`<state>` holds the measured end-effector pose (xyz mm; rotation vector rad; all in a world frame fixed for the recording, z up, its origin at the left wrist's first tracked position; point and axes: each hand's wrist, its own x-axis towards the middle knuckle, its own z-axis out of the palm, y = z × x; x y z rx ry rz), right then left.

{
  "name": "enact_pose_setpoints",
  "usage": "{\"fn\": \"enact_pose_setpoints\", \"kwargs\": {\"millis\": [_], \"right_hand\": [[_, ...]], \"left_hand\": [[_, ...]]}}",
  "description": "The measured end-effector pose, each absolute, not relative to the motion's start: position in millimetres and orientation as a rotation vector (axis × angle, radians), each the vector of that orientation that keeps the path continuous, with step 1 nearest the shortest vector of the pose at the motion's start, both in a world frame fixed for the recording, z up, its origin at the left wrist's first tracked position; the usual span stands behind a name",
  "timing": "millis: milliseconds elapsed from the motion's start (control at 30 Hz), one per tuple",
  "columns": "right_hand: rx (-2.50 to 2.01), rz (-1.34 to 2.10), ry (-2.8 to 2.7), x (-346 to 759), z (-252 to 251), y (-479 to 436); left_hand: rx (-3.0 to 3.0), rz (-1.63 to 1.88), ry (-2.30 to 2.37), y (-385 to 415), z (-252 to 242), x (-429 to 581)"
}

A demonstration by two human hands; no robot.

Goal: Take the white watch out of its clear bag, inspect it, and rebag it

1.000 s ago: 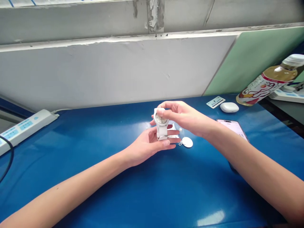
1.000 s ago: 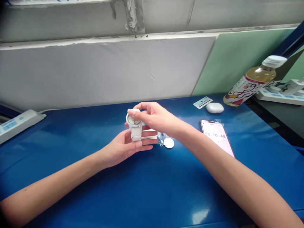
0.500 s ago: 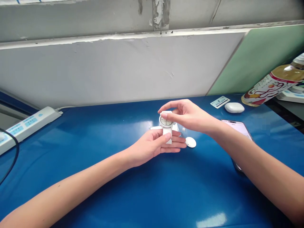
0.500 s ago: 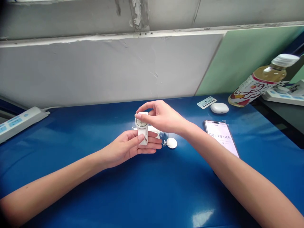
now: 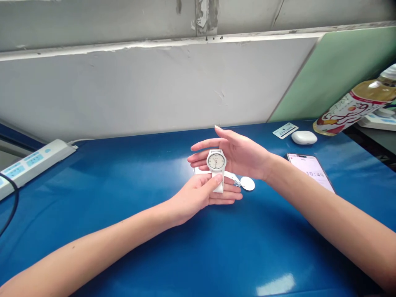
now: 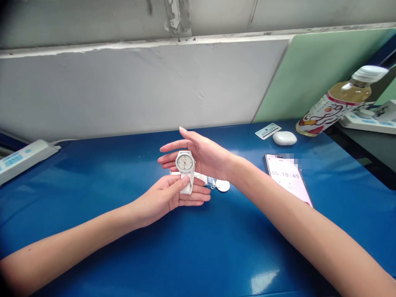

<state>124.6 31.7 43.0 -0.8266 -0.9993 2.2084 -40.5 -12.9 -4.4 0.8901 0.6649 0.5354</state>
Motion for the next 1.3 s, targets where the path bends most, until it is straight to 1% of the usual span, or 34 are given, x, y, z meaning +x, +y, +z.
{"fn": "enact_pose_setpoints", "kwargs": {"millis": [100,200,333,433,533,600,667,767,933,1033,1133,1300], "right_hand": [[-0.889,2.191,-0.984,124.4,41.9,32.2],[-0.981,2.121,-1.096,123.2,38.3,31.3],[-1.028,1.892,-1.299,121.1,35.2,30.3],[-1.083,1.506,-1.655,124.6,41.6,27.7],[-1.147,0.91,-2.12,134.2,52.1,18.5],[-1.102,0.488,-2.276,142.2,54.3,7.7],[-1.058,0.292,-2.369,150.0,49.4,-5.2],[-1.038,0.248,-2.393,160.0,32.2,-22.6],[-0.928,0.273,-2.342,174.5,8.0,-31.1],[-0.927,0.223,-2.332,188.2,2.4,-27.3],[-1.002,0.148,-2.353,204.0,0.5,-23.0],[-1.115,0.078,-2.428,221.4,-1.4,-18.8]], "left_hand": [[0.858,0.537,0.646,-11.3,-5.0,-41.0],[0.844,0.522,0.633,-9.0,-5.3,-41.7],[0.911,0.521,0.66,-7.6,-0.3,-42.9],[1.163,0.615,0.735,-6.1,5.4,-46.9],[1.728,0.833,0.915,-1.6,4.2,-54.7],[2.086,0.948,0.995,2.8,-1.7,-60.2],[2.315,0.976,1.022,6.3,-9.5,-63.8],[2.493,0.99,1.024,7.6,-18.5,-64.6],[2.568,0.903,0.919,5.3,-22.4,-62.1],[2.576,0.846,0.855,7.6,-25.9,-62.7],[2.555,0.7,0.827,11.4,-31.7,-65.2],[2.569,0.578,0.887,14.0,-37.8,-69.1]]}}
